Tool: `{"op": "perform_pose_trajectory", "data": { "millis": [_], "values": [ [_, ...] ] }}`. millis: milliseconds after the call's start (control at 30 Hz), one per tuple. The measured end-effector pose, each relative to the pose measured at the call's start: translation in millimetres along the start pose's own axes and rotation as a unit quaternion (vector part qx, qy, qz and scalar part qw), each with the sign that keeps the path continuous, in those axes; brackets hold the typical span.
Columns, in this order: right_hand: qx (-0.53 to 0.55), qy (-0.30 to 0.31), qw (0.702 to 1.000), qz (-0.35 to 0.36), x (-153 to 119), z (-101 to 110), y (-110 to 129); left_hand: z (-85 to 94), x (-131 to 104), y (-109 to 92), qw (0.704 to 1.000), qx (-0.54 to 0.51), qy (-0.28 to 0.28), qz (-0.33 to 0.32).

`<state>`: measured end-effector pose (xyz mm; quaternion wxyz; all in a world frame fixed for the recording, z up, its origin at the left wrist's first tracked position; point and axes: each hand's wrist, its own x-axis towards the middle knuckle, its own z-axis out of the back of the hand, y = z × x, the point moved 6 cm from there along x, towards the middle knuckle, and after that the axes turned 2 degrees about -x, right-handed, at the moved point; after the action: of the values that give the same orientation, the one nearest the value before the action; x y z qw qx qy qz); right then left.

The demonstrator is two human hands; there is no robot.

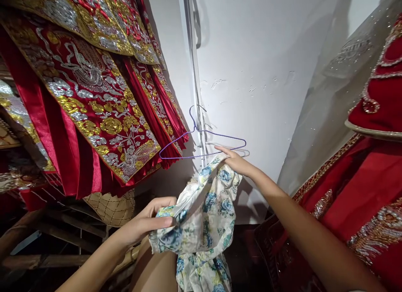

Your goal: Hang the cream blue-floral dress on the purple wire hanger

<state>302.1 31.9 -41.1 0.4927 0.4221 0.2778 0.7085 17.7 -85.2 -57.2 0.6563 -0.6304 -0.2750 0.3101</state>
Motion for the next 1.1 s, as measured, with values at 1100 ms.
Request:
{"op": "perform_pose_trajectory", "data": {
  "millis": [1100],
  "values": [
    [0.003,0.054,0.998,0.02,-38.8,-15.6,24.2,112.0,84.9,-96.1,0.912,0.282,-0.249,-0.163]
  ]
}}
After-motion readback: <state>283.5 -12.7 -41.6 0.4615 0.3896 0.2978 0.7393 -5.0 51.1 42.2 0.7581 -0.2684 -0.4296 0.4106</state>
